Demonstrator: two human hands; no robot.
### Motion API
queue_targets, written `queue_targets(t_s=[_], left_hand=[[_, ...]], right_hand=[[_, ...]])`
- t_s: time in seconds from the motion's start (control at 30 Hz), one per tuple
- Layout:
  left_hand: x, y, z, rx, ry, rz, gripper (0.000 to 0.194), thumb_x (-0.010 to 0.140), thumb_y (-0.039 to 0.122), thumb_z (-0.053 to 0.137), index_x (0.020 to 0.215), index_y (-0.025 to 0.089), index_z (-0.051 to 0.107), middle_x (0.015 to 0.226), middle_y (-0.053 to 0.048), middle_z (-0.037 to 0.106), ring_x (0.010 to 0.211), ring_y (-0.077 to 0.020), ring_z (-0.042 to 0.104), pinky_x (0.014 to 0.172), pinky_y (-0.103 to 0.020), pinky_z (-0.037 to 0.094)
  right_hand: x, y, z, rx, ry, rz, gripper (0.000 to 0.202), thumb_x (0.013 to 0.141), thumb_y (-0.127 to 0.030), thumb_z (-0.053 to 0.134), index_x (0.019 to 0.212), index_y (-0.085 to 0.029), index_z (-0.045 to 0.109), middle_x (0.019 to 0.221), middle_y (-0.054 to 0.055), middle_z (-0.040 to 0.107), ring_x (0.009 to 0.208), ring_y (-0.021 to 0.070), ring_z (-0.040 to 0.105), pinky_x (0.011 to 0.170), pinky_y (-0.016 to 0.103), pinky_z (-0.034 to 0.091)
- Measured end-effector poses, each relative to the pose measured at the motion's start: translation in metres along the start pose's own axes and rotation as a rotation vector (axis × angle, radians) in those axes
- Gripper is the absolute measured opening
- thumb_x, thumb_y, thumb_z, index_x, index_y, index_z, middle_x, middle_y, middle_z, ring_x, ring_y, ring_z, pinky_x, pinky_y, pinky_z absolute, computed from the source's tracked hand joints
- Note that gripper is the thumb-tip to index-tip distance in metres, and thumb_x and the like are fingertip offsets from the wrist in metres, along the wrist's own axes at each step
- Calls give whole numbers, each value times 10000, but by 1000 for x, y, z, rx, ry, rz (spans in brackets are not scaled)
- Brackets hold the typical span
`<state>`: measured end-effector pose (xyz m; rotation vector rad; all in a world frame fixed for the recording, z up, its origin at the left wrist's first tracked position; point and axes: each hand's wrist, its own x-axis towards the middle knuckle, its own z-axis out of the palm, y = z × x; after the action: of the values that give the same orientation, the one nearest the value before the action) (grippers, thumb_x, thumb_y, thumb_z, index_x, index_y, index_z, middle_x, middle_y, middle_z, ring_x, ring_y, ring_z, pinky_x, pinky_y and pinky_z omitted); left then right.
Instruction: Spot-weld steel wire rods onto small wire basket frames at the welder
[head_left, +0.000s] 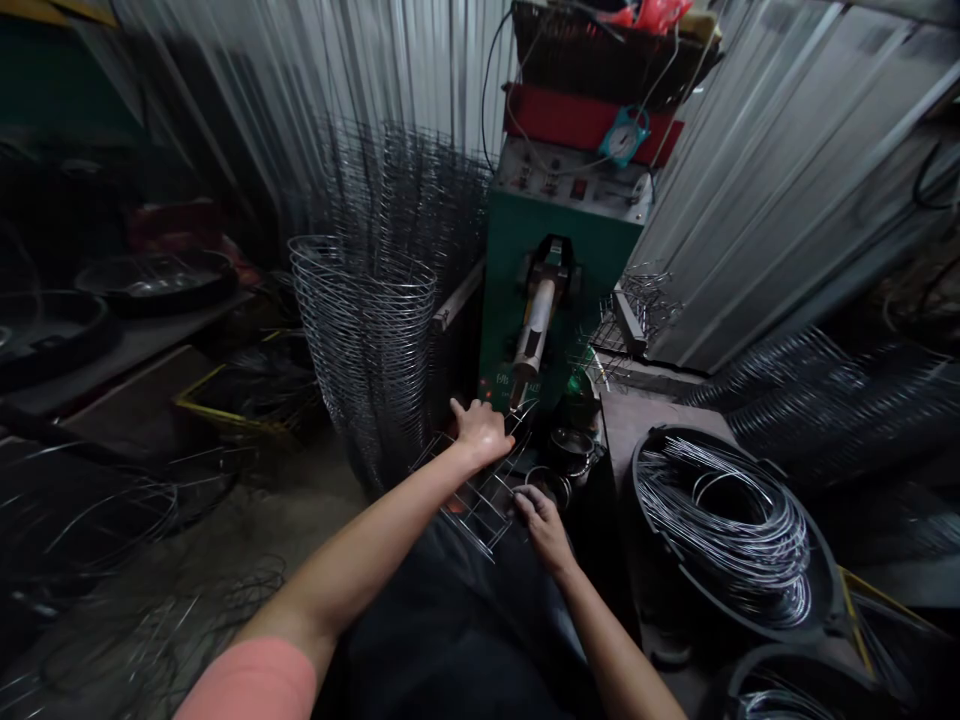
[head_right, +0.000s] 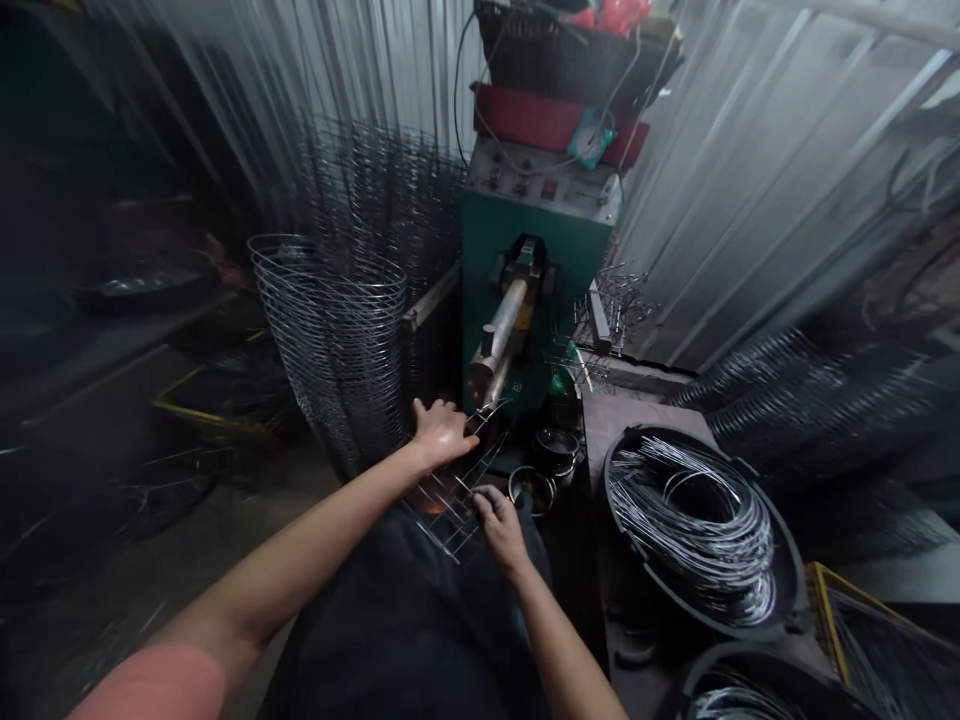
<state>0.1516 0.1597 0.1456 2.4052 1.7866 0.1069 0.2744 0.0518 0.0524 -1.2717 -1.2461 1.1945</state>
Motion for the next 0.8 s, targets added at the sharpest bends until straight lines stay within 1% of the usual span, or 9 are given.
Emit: queue_targets(t_s=[0.07,0.17,0.27,0.53,0.8], left_hand=[[1,-7,-1,-19,11,-26,418,704,489,529,906,152,673,1103,-170,565,1072,-324,453,940,-652,204],[4,-14,-3,-70,-27,-71,461,691,538,535,933,166,661,1152,-163,520,1109,-321,428,937,-642,229],[8,-17,-4,-96,-66,-91,465,683,552,545,941,178,647,1183,-156,500,1141,-313,407,943,-638,228],[13,-16,-7,-112,-57,-88,410,715,526,521,879,179,664,1158,-149,521,1134,-311,419,939,-632,237],[15,-17,-8,-113,-67,-90,382,724,480,528,882,164,674,1168,-158,523,1142,-318,407,941,-639,231]], right_hand=[[4,-2,2,-9,10,-21,303,754,-504,556,752,-209,624,613,-15,522,609,142,465,604,249,376],[9,-1,6,3,30,-35,299,759,-501,547,742,-207,605,607,-20,512,589,136,457,592,245,376],[12,3,10,27,26,-39,297,761,-498,542,757,-205,594,607,-21,520,588,136,467,595,244,383],[20,5,13,41,4,-24,308,761,-508,528,766,-207,587,603,-23,510,557,127,445,525,230,360],[21,4,14,29,7,-20,281,780,-474,518,777,-200,581,618,-20,530,588,127,468,574,231,373]])
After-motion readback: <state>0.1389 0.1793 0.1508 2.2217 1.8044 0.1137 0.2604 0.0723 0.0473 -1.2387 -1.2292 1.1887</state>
